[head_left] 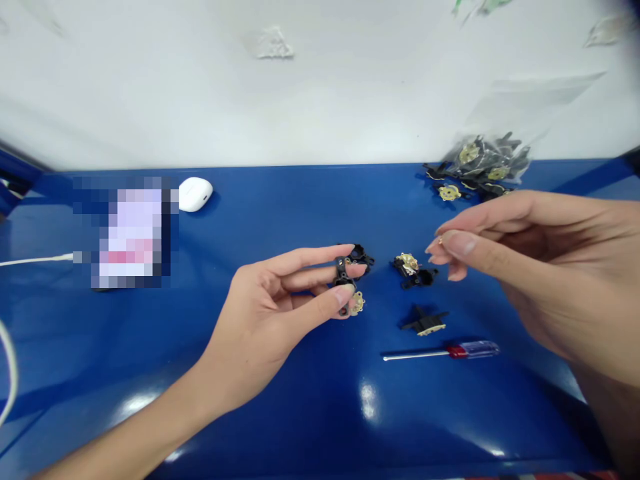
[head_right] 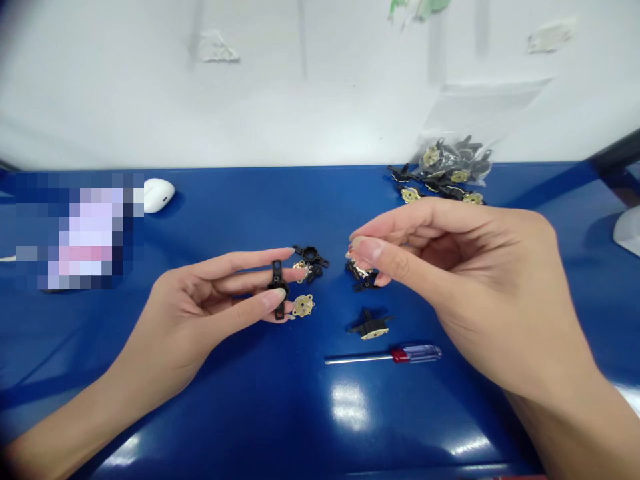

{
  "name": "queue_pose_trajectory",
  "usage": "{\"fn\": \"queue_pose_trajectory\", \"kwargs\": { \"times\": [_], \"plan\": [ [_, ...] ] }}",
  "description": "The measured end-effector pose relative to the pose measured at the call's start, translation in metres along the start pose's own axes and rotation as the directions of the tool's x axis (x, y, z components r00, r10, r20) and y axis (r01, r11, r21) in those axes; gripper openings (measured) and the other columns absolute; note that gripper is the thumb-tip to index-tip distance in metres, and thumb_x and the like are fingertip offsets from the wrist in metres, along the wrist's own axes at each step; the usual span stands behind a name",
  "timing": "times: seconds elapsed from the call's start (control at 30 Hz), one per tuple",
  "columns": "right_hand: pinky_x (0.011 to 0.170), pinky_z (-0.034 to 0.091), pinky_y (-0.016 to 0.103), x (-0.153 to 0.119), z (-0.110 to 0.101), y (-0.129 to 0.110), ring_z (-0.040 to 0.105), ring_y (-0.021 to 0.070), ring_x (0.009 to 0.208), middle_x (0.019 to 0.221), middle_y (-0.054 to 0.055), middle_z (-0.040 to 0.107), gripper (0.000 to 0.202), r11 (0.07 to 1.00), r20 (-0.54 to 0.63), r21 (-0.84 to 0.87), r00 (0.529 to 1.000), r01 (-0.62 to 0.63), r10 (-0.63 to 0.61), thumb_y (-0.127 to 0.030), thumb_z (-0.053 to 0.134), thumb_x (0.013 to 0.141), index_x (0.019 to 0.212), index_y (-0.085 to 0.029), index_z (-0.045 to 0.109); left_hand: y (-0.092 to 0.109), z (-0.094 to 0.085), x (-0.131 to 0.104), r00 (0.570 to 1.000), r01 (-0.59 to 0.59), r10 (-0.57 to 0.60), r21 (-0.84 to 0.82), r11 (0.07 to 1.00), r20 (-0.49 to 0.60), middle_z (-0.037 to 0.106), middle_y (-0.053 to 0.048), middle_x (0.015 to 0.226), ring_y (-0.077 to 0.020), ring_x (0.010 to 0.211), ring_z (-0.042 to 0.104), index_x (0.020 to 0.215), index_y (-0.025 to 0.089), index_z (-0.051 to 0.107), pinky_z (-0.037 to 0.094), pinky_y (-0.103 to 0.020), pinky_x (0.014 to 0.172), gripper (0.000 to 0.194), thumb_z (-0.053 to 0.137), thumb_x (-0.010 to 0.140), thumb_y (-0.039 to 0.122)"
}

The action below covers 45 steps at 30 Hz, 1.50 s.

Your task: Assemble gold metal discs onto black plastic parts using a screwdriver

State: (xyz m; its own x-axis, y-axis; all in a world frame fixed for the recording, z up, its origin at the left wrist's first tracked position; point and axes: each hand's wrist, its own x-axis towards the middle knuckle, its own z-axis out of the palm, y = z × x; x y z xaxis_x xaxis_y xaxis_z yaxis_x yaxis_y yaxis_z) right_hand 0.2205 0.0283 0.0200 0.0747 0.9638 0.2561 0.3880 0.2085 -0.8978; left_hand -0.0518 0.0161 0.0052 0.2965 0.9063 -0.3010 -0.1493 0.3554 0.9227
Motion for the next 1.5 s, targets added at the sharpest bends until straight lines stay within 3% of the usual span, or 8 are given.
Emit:
{"fn": "queue_pose_trajectory", "kwargs": {
  "times": [0.2,0.43,0.57,0.7,0.9,1.07,1.27,1.5],
  "plan": [
    [0.055,0.064,0.023,-0.003,0.004,-0.010,0.080,0.0190,0.067,0.087,0.003,0.087,0.014,0.997,0.134,-0.008,0.988,-0.077,0.077,-0.042,0.097,0.092,0.093,-0.030,0.092,0.001,0.004,0.001,1.000,0.004,-0.005,-0.033,0.999,-0.023,0.093,-0.004,0.122,-0.0169,0.095,0.090,0.133,0.026,0.090,0.074,-0.020,0.091,0.039,0.098,0.095,0.022],
    [0.054,0.061,0.016,-0.015,0.024,-0.020,0.074,0.0125,0.058,0.076,-0.004,0.085,0.012,0.970,0.272,0.144,0.951,-0.193,0.149,-0.031,0.102,0.084,0.088,-0.031,0.091,-0.001,0.009,-0.001,1.000,-0.019,0.019,-0.013,1.000,-0.019,0.094,-0.003,0.116,-0.0174,0.094,0.089,0.135,0.028,0.089,0.074,-0.021,0.089,0.041,0.097,0.096,0.022],
    [0.067,0.064,0.019,-0.020,0.031,-0.017,0.074,0.0119,0.068,0.083,-0.005,0.085,0.009,0.985,0.299,0.081,0.947,-0.150,0.120,-0.035,0.096,0.093,0.091,-0.032,0.088,-0.005,0.011,-0.001,1.000,-0.001,0.001,-0.031,1.000,-0.007,0.094,-0.001,0.117,-0.0217,0.106,0.090,0.134,0.031,0.090,0.075,-0.024,0.091,0.042,0.098,0.094,0.022],
    [0.069,0.061,0.021,-0.022,0.035,-0.015,0.072,0.0108,0.074,0.091,-0.006,0.082,0.013,0.998,0.332,0.004,0.942,-0.060,0.056,-0.040,0.084,0.105,0.093,-0.034,0.083,-0.006,0.011,-0.002,1.000,0.021,-0.021,-0.048,0.999,0.014,0.094,0.001,0.114,-0.0197,0.107,0.089,0.132,0.033,0.091,0.073,-0.020,0.090,0.044,0.099,0.092,0.018],
    [0.067,0.059,0.028,-0.025,0.038,-0.014,0.071,0.0146,0.078,0.097,-0.003,0.080,0.011,0.998,0.329,-0.070,0.944,0.010,0.013,-0.035,0.080,0.108,0.097,-0.034,0.083,-0.004,0.010,-0.003,0.999,-0.011,0.011,0.005,1.000,0.034,0.093,0.002,0.122,-0.0207,0.118,0.088,0.138,0.035,0.087,0.071,-0.022,0.099,0.058,0.101,0.087,0.012],
    [0.063,0.056,0.032,-0.029,0.039,-0.014,0.073,0.0179,0.080,0.098,-0.001,0.081,0.008,0.993,0.302,-0.102,0.953,0.063,-0.029,-0.036,0.080,0.107,0.100,-0.034,0.083,-0.005,0.011,-0.004,1.000,-0.030,0.030,0.067,0.997,0.007,0.093,0.000,0.122,-0.0258,0.120,0.088,0.140,0.033,0.086,0.074,-0.033,0.101,0.050,0.096,0.093,0.019],
    [0.061,0.054,0.030,-0.032,0.044,-0.016,0.069,0.0141,0.075,0.097,-0.002,0.080,0.009,0.977,0.275,-0.164,0.957,0.137,-0.088,-0.029,0.079,0.107,0.100,-0.032,0.083,-0.006,0.012,-0.006,0.999,-0.034,0.035,0.067,0.997,-0.015,0.094,0.005,0.117,-0.0215,0.110,0.090,0.134,0.038,0.089,0.074,-0.025,0.096,0.051,0.101,0.089,0.018],
    [0.063,0.058,0.029,-0.029,0.043,-0.018,0.066,0.0133,0.070,0.092,-0.005,0.080,0.008,0.992,0.277,-0.107,0.960,0.062,-0.030,-0.031,0.084,0.103,0.095,-0.034,0.084,-0.004,0.009,-0.008,0.997,-0.073,0.073,0.139,0.988,0.006,0.093,0.006,0.121,-0.0219,0.114,0.090,0.137,0.044,0.087,0.074,-0.026,0.099,0.048,0.097,0.096,0.022]
  ]
}}
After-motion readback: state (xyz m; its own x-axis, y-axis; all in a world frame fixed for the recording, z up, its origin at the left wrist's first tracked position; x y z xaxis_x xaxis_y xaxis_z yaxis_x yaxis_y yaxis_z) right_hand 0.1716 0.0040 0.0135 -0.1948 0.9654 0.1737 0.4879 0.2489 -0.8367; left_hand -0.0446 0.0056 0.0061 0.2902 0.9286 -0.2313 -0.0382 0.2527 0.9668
